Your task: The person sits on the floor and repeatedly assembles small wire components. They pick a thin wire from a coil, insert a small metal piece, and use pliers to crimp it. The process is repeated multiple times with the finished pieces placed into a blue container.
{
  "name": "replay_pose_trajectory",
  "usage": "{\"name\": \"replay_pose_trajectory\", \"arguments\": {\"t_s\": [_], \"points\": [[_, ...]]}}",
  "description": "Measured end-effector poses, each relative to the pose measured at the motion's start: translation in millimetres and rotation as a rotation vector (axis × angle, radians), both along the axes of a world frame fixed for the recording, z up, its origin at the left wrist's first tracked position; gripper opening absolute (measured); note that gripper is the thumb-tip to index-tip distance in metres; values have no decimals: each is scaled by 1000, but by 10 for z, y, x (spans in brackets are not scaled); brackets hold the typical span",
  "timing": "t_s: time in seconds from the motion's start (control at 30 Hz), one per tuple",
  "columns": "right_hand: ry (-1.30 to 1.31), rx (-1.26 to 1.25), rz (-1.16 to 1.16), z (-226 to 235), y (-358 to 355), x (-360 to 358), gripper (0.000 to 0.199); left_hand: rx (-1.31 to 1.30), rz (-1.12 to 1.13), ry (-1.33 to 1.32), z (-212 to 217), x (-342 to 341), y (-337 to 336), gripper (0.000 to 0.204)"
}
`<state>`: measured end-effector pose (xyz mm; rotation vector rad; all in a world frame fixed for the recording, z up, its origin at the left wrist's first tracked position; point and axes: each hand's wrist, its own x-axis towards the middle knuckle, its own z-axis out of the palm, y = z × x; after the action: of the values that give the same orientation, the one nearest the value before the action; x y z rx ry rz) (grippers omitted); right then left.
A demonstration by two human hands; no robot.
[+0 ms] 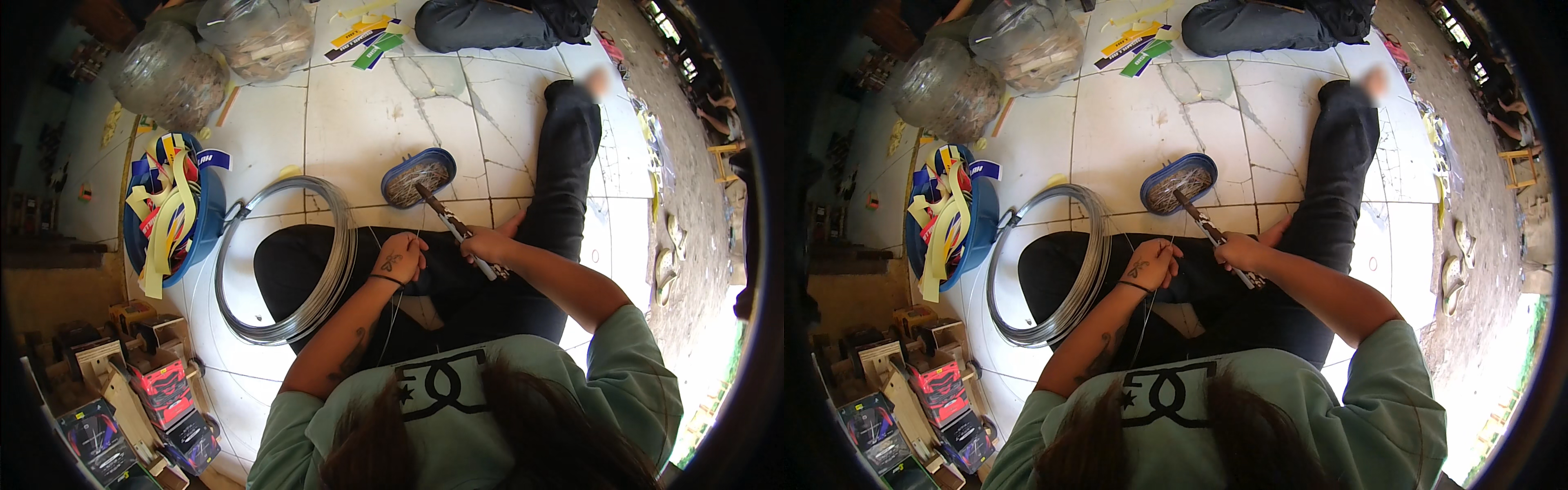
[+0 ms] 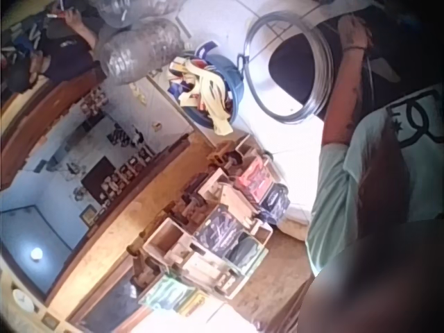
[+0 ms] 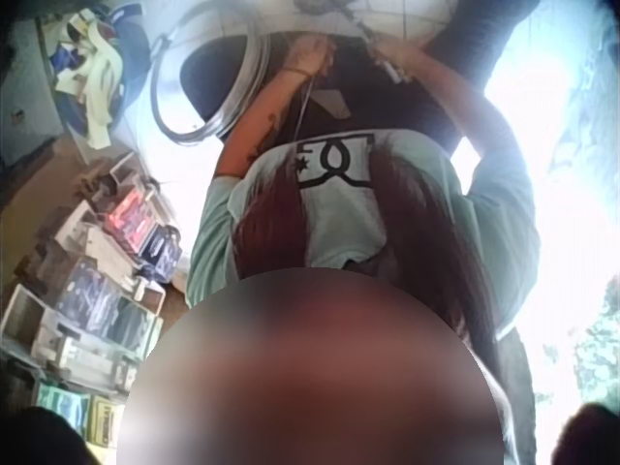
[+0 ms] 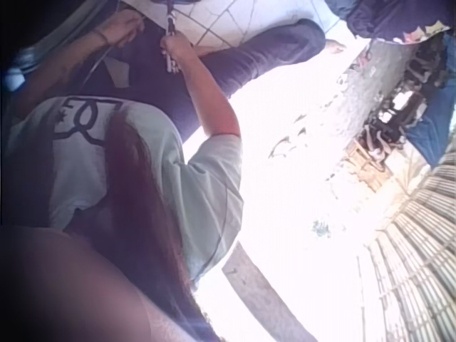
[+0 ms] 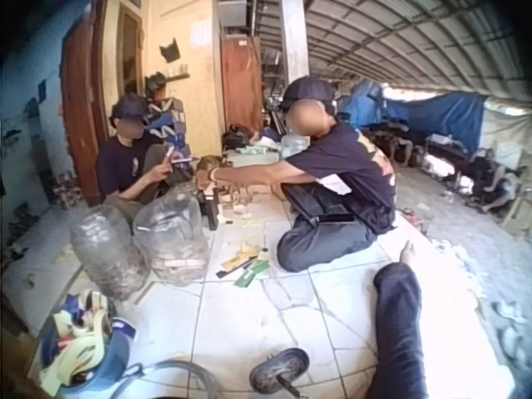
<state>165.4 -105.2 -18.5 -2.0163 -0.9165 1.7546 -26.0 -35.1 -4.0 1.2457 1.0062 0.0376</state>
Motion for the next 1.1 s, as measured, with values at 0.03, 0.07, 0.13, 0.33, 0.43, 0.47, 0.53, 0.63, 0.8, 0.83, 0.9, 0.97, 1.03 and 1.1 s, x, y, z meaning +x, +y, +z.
{"name": "replay_pose_trajectory", "arguments": {"t_s": [0.03,0.07,0.13,0.33,0.43,0.47,0.53,0.63,0.8,0.83,0.9,0.97,1.03,1.1], "points": [[-22,-7,7,-13,15,-3,21,23,5,0,-12,16,8,26],[-44,-9,14,-22,31,-4,22,46,10,-2,-24,30,19,26],[-25,-26,68,-26,97,5,21,41,45,1,-43,51,44,26],[187,-41,-41,150,90,30,31,50,104,-48,-43,15,70,27],[283,-42,9,298,-2,98,41,29,147,-103,-44,5,65,26],[312,-43,23,338,-38,113,44,7,171,-132,-49,14,62,26],[328,-28,33,386,-90,103,44,3,184,-147,-63,30,63,26],[341,-47,83,427,-81,92,49,8,183,-175,-78,42,67,26],[259,-31,217,467,-2,65,49,5,163,-174,-77,58,86,25],[224,0,260,467,7,61,48,23,158,-170,-77,62,89,25],[195,64,280,455,4,50,44,50,145,-164,-79,68,99,26],[204,135,238,410,-17,23,38,69,128,-156,-84,72,113,27],[245,52,166,344,-43,13,36,63,127,-160,-89,72,120,25],[221,44,120,258,-69,3,33,60,130,-174,-89,79,123,24]]}}
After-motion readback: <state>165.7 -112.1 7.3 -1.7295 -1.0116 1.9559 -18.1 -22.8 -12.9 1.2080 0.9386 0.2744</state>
